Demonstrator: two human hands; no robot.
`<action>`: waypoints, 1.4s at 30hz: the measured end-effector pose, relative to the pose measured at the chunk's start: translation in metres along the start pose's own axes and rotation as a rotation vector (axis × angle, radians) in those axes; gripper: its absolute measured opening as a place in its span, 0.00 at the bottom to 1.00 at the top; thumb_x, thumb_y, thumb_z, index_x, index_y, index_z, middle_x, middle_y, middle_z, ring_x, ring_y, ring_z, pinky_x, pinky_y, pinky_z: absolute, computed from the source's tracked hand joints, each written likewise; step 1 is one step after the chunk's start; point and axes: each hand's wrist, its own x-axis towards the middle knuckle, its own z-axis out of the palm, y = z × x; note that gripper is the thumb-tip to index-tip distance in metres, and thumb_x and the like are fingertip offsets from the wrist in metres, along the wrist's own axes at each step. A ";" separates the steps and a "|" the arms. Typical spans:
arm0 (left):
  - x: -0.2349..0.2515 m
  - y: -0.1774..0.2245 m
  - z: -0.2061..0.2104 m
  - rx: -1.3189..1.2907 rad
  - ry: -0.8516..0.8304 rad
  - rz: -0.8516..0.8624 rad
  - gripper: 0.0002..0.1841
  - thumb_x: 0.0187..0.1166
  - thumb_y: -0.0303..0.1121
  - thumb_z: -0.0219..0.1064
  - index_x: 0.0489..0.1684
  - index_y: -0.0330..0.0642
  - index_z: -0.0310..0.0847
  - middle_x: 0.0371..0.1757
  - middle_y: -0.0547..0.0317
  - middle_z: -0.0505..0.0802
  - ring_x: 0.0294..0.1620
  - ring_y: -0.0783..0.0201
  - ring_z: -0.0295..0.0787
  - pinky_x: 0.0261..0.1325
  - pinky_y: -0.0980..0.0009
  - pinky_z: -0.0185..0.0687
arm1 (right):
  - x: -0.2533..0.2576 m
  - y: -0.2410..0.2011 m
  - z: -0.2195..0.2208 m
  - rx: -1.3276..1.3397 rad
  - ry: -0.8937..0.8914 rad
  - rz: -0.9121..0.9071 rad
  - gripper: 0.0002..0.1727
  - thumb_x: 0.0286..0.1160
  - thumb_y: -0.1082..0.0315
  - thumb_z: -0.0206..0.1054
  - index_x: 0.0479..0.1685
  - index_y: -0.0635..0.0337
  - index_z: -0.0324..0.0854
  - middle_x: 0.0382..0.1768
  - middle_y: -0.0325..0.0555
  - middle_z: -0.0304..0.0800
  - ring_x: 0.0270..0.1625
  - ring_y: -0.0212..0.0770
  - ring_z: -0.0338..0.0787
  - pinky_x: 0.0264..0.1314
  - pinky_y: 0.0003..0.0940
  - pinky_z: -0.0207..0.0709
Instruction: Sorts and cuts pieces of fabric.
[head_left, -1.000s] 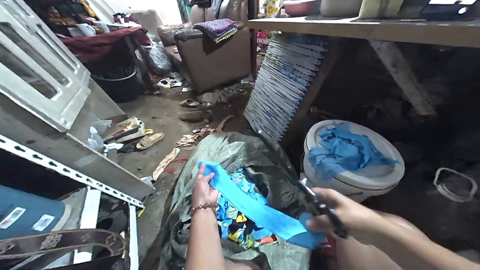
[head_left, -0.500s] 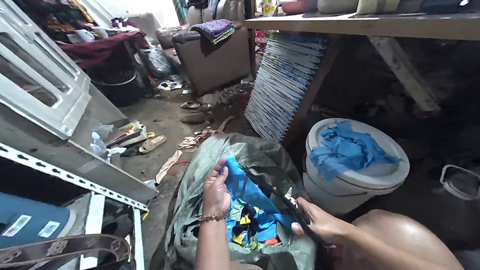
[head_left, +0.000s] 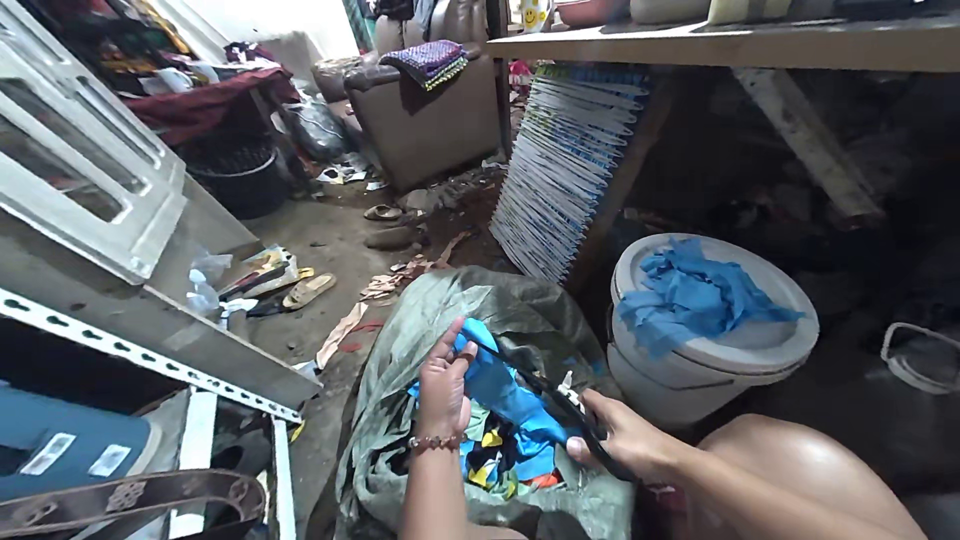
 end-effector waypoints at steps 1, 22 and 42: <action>0.001 -0.001 -0.001 -0.003 -0.003 0.002 0.24 0.78 0.11 0.60 0.75 0.30 0.74 0.53 0.47 0.92 0.45 0.64 0.91 0.49 0.67 0.89 | 0.000 0.000 0.000 -0.013 0.003 0.009 0.44 0.64 0.35 0.73 0.65 0.66 0.74 0.47 0.56 0.85 0.48 0.48 0.86 0.55 0.49 0.79; -0.002 0.007 0.002 -0.003 0.101 -0.091 0.37 0.80 0.14 0.61 0.89 0.43 0.51 0.50 0.44 0.88 0.40 0.59 0.91 0.37 0.64 0.89 | -0.003 -0.012 -0.013 -0.241 0.107 -0.023 0.41 0.63 0.37 0.74 0.64 0.66 0.79 0.58 0.60 0.85 0.61 0.55 0.85 0.68 0.56 0.74; -0.003 0.007 0.005 -0.018 0.121 -0.113 0.35 0.83 0.16 0.58 0.90 0.46 0.49 0.53 0.44 0.87 0.40 0.60 0.90 0.38 0.65 0.88 | -0.003 -0.014 -0.020 -0.351 0.068 -0.051 0.43 0.66 0.37 0.72 0.68 0.69 0.75 0.61 0.63 0.83 0.65 0.59 0.84 0.70 0.59 0.74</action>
